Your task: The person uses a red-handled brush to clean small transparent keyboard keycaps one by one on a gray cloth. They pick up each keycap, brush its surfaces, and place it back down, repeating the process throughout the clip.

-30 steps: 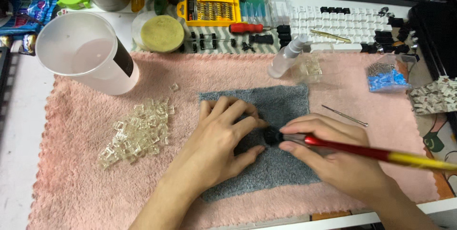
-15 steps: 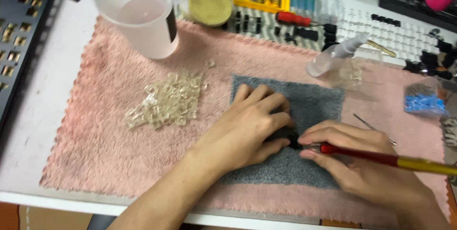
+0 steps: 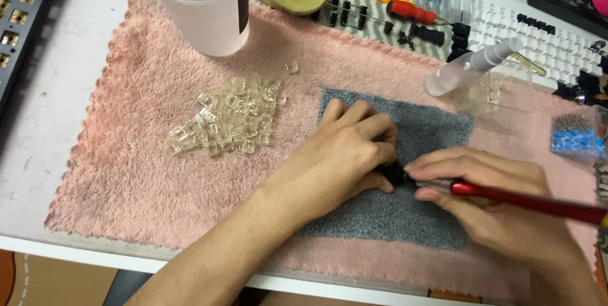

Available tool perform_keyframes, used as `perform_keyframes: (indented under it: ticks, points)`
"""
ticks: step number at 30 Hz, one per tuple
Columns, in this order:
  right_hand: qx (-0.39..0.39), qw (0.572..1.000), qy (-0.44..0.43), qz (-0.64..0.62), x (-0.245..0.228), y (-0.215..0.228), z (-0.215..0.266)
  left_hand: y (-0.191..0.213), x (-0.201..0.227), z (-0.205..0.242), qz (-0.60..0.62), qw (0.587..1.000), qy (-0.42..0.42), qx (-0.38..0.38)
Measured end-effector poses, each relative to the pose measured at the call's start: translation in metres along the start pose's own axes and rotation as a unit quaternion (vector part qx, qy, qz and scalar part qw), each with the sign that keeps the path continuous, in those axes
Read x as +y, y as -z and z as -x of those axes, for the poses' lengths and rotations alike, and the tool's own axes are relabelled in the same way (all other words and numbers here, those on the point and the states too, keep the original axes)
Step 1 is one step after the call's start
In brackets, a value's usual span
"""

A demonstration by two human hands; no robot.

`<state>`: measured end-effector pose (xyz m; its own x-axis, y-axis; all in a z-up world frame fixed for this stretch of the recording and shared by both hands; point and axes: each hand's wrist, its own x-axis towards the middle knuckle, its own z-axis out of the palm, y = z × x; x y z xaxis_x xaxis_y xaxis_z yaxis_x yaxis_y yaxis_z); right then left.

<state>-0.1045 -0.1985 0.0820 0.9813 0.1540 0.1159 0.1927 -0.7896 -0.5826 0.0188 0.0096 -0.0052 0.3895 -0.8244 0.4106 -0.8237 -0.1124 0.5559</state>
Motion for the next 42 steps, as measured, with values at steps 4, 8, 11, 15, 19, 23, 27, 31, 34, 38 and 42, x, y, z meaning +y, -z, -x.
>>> perform_keyframes:
  ticks: [4, 8, 11, 15, 19, 23, 27, 31, 34, 38, 42]
  points:
    - [-0.04, 0.999, 0.014, -0.03, 0.014, 0.0, 0.007, -0.002, -0.003, 0.001, 0.004, 1.0, 0.011, 0.006]
    - [-0.056, 0.998, -0.007, -0.033, 0.01, 0.004, 0.004, -0.003, -0.003, -0.001, 0.012, 1.0, 0.011, 0.006]
    - [-0.042, 0.998, 0.013, -0.049, 0.014, -0.002, 0.003, -0.004, -0.003, 0.001, 0.016, 1.0, 0.027, 0.004]
    - [-0.092, 0.991, 0.017, -0.099, 0.013, 0.008, -0.002, -0.002, -0.002, 0.001, 0.028, 0.999, 0.028, 0.003]
    - [-0.058, 0.994, 0.008, -0.097, 0.01, 0.001, -0.007, -0.003, -0.003, 0.001, 0.022, 0.999, 0.032, 0.003]
    - [-0.097, 0.991, 0.015, -0.088, 0.007, 0.008, -0.013, -0.001, -0.001, 0.002, 0.026, 0.999, 0.036, -0.011]
    - [-0.097, 0.991, 0.004, -0.088, 0.008, 0.003, -0.016, 0.001, -0.001, 0.001, 0.024, 0.999, 0.039, -0.016]
    - [-0.123, 0.989, 0.01, -0.079, 0.002, 0.011, -0.024, 0.004, 0.002, 0.0, 0.027, 0.999, 0.024, -0.026]
    - [-0.089, 0.99, -0.011, -0.111, 0.002, 0.007, -0.026, 0.006, 0.002, 0.001, 0.037, 0.999, 0.03, -0.017]
    - [-0.126, 0.987, -0.007, -0.099, 0.002, 0.011, -0.026, 0.01, 0.007, 0.001, 0.04, 0.998, 0.032, -0.031]
    - [-0.155, 0.983, -0.017, -0.094, 0.013, 0.009, -0.022, 0.01, 0.003, 0.002, 0.028, 0.999, 0.031, -0.033]
